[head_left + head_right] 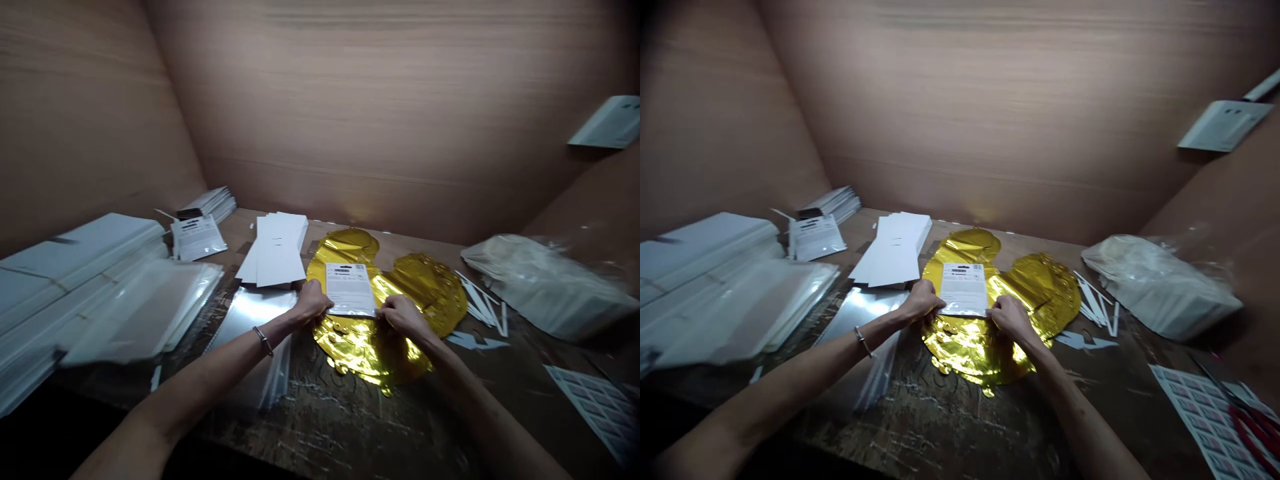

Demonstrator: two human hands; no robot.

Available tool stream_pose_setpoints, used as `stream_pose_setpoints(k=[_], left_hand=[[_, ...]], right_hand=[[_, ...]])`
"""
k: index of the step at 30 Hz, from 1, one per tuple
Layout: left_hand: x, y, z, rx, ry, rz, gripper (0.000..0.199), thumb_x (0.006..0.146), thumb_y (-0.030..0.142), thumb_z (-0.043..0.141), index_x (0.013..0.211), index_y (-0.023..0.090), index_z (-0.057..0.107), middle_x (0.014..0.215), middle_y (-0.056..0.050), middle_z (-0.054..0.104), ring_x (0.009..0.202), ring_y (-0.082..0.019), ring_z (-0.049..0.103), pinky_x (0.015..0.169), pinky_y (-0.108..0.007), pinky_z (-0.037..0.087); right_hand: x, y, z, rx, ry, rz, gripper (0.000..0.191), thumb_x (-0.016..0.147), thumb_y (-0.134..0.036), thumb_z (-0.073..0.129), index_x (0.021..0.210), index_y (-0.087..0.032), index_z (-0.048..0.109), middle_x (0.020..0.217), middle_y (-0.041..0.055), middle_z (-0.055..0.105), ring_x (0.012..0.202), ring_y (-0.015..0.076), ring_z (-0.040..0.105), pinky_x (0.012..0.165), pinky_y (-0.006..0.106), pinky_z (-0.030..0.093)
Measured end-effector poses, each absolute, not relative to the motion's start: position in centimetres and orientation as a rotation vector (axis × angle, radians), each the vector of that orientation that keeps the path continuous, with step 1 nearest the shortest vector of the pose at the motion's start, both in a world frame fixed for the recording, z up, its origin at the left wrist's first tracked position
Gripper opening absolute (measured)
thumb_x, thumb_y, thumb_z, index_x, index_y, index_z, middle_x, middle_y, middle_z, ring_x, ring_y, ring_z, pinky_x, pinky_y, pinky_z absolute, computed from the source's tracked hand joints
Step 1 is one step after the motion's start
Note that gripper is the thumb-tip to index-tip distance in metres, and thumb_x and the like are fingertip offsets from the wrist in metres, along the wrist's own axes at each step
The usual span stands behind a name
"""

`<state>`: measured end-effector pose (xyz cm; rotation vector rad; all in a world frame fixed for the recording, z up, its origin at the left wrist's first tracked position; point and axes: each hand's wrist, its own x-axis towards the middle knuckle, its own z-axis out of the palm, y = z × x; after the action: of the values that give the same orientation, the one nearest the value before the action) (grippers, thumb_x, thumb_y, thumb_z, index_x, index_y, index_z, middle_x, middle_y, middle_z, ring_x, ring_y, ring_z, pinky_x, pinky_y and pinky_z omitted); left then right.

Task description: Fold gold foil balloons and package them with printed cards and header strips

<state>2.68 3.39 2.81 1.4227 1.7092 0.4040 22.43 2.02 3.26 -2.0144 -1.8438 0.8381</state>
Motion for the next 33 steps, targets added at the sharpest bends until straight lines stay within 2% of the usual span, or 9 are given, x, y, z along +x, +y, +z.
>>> stream_pose_setpoints(k=[4, 7, 10, 14, 18, 24, 26, 28, 33], left_hand=[[2.8, 3.6, 2.5, 1.265, 1.652, 0.471, 0.015, 0.059, 0.017, 0.058, 0.048, 0.009, 0.05, 0.037, -0.001, 0.049, 0.034, -0.011, 0.048, 0.035, -0.021, 0.039], [3.1, 3.5, 2.4, 1.259, 1.63, 0.486, 0.016, 0.061, 0.016, 0.056, 0.048, 0.01, 0.049, 0.035, 0.0, 0.047, 0.031, -0.012, 0.047, 0.034, -0.023, 0.039], [3.3, 3.3, 2.3, 1.262, 1.62, 0.467, 0.017, 0.064, 0.019, 0.054, 0.052, 0.01, 0.049, 0.036, 0.0, 0.047, 0.03, -0.013, 0.047, 0.033, -0.023, 0.039], [2.9, 2.1, 2.5, 1.231, 1.579, 0.709, 0.022, 0.073, 0.033, 0.047, 0.072, 0.011, 0.049, 0.041, 0.002, 0.048, 0.028, -0.01, 0.045, 0.03, -0.021, 0.036], [2.2, 0.2, 2.6, 1.162, 1.515, 0.91, 0.033, 0.079, 0.045, 0.032, 0.08, 0.015, 0.044, 0.043, 0.004, 0.046, 0.027, -0.01, 0.041, 0.027, -0.02, 0.031], [2.5, -1.4, 2.8, 1.485, 1.535, 0.856, 0.019, 0.074, 0.03, 0.042, 0.063, 0.016, 0.047, 0.045, 0.002, 0.048, 0.045, -0.011, 0.05, 0.044, -0.02, 0.037], [3.0, -1.7, 3.3, 1.573, 1.564, 0.836, 0.019, 0.073, 0.028, 0.043, 0.059, 0.016, 0.047, 0.045, 0.001, 0.049, 0.049, -0.011, 0.051, 0.047, -0.021, 0.036], [3.4, -1.9, 3.8, 1.63, 1.577, 0.819, 0.017, 0.072, 0.025, 0.045, 0.059, 0.016, 0.047, 0.047, 0.001, 0.049, 0.05, -0.011, 0.05, 0.048, -0.021, 0.035], [3.4, -1.8, 3.9, 1.786, 1.56, 0.755, 0.013, 0.072, 0.023, 0.046, 0.063, 0.015, 0.05, 0.053, 0.001, 0.049, 0.055, -0.011, 0.05, 0.051, -0.021, 0.033]], right_hand=[[22.5, 2.0, 2.6, -1.744, -1.247, 1.389, 0.01, 0.062, -0.02, 0.055, 0.067, -0.016, 0.046, 0.046, 0.0011, 0.055, 0.04, 0.0131, 0.052, 0.042, 0.026, 0.045], [22.4, 1.7, 2.3, -1.565, -1.035, 1.491, 0.029, 0.057, -0.014, 0.062, 0.082, -0.016, 0.047, 0.047, -0.0011, 0.055, 0.042, 0.0129, 0.053, 0.041, 0.026, 0.047], [22.5, 1.6, 2.3, -1.489, -0.991, 1.53, 0.028, 0.053, -0.012, 0.066, 0.077, -0.013, 0.051, 0.05, 0.0001, 0.056, 0.041, 0.0106, 0.051, 0.038, 0.023, 0.046], [23.2, 1.8, 3.2, -1.414, -0.944, 1.511, 0.019, 0.046, -0.01, 0.069, 0.058, -0.012, 0.054, 0.048, 0.0006, 0.054, 0.04, 0.0092, 0.049, 0.036, 0.021, 0.045], [23.6, 3.0, 5.7, -1.29, -0.975, 1.396, 0.022, 0.042, -0.012, 0.072, 0.058, -0.012, 0.057, 0.048, 0.0009, 0.053, 0.041, 0.0116, 0.051, 0.037, 0.024, 0.047], [12.8, 6.7, 11.8, -0.971, -1.318, 1.493, 0.025, 0.051, -0.024, 0.072, 0.063, -0.009, 0.055, 0.055, 0.0039, 0.055, 0.048, 0.0132, 0.055, 0.048, 0.029, 0.052], [7.9, 7.3, 13.6, -0.989, -1.47, 1.605, 0.03, 0.058, -0.034, 0.067, 0.065, -0.008, 0.054, 0.056, 0.0058, 0.056, 0.049, 0.0152, 0.056, 0.045, 0.033, 0.052], [4.8, 7.3, 14.5, -0.998, -1.555, 1.537, 0.029, 0.062, -0.034, 0.064, 0.065, -0.008, 0.053, 0.056, 0.0048, 0.055, 0.049, 0.0146, 0.056, 0.043, 0.031, 0.051], [8.0, 5.4, 13.0, -1.04, -1.579, 1.418, 0.02, 0.065, -0.027, 0.061, 0.068, -0.008, 0.055, 0.051, 0.0011, 0.053, 0.045, 0.0097, 0.053, 0.043, 0.023, 0.047]])
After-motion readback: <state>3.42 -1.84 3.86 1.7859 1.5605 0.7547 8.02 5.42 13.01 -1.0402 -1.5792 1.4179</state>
